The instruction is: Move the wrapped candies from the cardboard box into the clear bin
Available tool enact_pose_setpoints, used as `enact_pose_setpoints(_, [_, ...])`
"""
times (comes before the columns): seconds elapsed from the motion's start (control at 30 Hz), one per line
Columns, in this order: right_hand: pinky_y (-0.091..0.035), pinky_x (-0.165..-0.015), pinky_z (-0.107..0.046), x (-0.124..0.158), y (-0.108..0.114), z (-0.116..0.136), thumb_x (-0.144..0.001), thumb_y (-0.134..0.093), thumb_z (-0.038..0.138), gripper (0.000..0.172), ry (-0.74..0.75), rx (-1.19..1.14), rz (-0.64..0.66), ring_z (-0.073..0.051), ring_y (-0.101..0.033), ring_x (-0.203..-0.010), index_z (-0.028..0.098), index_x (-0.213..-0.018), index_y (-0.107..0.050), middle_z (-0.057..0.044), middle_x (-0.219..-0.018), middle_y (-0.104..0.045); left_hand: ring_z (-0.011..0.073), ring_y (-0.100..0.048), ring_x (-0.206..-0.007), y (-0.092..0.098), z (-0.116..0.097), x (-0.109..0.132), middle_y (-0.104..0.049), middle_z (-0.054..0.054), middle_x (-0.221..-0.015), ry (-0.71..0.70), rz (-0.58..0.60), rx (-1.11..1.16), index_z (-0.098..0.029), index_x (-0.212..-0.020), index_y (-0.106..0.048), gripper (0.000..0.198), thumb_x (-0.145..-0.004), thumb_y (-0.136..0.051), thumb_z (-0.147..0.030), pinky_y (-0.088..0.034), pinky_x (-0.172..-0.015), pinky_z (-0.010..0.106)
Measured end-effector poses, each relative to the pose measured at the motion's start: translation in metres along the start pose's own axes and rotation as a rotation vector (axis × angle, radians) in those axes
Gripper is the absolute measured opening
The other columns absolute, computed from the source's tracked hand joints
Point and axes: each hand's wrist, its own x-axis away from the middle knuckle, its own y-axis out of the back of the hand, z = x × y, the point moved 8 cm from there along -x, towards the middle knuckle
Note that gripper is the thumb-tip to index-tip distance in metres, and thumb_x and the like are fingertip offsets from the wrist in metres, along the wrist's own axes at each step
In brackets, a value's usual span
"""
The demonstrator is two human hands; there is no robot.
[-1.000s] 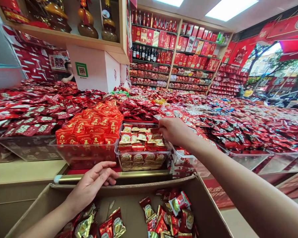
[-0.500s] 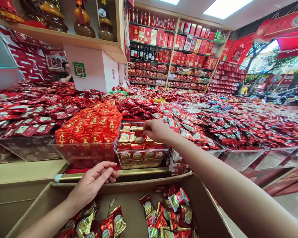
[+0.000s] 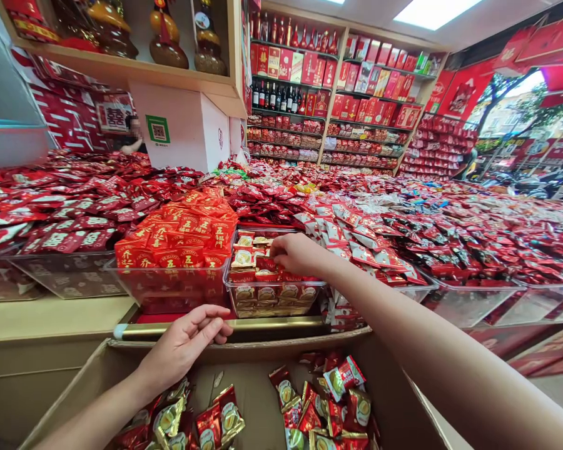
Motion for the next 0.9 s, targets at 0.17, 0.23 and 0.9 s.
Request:
enact_pose_setpoints(0.17, [-0.037,-0.058,-0.020,-0.002,-0.002,0.002,-0.068,-0.047,0.016,0.018,0.045,0.063,0.043,-0.013,-0.054,-0.066,0.018,-0.079,-0.062,-0.001,-0.075,-0.064,0.0159,-0.060,-0.076,-0.001,0.000,0.001,-0.064,0.003,-0.079,0.000,0.005,-0.019,-0.018,-0.095,-0.052,0.021,-0.080,-0.046,-0.031,-0.048,-0.071,0.028])
enact_pose_setpoints(0.23, [-0.037,-0.059,-0.020,-0.004,-0.002,0.005,-0.068,-0.047,0.015,0.020,0.077,0.078,0.054,-0.013,-0.055,-0.066,0.018,-0.080,-0.063,0.000,-0.075,-0.065,0.0161,-0.060,-0.077,-0.001,-0.001,0.001,-0.064,0.003,-0.080,0.003,0.005,-0.034,-0.018,-0.095,-0.052,0.022,-0.080,-0.045,-0.031,-0.049,-0.072,0.028])
enact_pose_setpoints(0.9, [-0.038,-0.060,-0.021,-0.006,-0.005,-0.001,-0.069,-0.045,0.017,0.026,0.029,0.183,0.067,-0.016,-0.057,-0.073,0.017,-0.091,-0.061,-0.006,-0.085,-0.065,0.0173,-0.060,-0.078,-0.002,-0.002,0.001,-0.064,0.004,-0.081,-0.022,0.027,-0.099,-0.018,-0.093,-0.054,0.020,-0.080,-0.046,-0.030,-0.049,-0.072,0.030])
